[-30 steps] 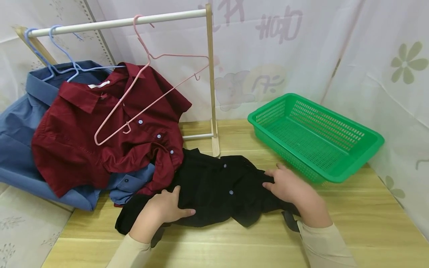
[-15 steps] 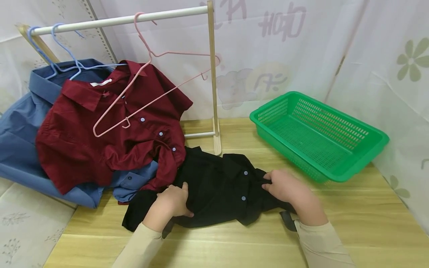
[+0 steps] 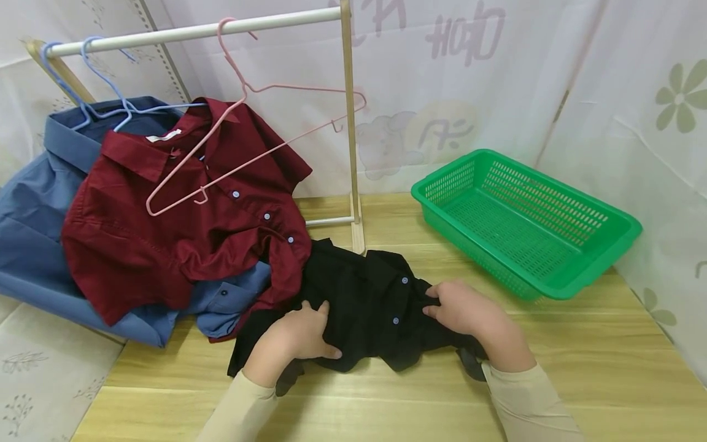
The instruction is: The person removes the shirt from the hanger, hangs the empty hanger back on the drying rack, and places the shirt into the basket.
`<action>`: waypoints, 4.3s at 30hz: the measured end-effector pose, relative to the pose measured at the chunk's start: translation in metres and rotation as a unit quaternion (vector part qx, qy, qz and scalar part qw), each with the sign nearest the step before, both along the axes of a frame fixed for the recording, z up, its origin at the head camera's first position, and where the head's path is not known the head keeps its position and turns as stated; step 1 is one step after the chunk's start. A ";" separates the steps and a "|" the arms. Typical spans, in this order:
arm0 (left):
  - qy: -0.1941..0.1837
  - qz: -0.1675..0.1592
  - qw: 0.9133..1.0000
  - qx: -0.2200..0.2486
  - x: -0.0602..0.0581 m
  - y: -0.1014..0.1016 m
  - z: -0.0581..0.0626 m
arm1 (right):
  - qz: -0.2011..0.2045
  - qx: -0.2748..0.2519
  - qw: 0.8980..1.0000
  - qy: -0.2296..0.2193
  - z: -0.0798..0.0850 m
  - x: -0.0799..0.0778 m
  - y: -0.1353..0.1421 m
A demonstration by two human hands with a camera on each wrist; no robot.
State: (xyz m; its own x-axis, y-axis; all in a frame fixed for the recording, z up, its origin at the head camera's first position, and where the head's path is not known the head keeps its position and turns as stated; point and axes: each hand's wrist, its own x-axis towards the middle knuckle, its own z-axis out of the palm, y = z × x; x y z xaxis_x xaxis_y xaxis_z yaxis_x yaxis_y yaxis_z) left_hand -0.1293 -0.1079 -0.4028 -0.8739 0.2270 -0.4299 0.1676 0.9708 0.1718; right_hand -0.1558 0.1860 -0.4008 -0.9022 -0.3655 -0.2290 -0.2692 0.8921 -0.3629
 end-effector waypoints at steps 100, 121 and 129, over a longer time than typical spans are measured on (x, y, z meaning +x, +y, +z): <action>0.030 -0.001 1.000 0.000 -0.052 0.027 -0.010 | -0.049 -0.025 0.998 -0.008 -0.006 -0.014 0.013; 0.027 -0.122 0.925 0.357 -0.054 0.044 0.004 | 0.102 -0.028 0.994 0.025 0.001 -0.008 -0.028; 0.262 -0.333 0.851 0.311 -0.035 0.048 0.029 | 0.098 -0.063 0.993 0.029 -0.004 -0.002 -0.029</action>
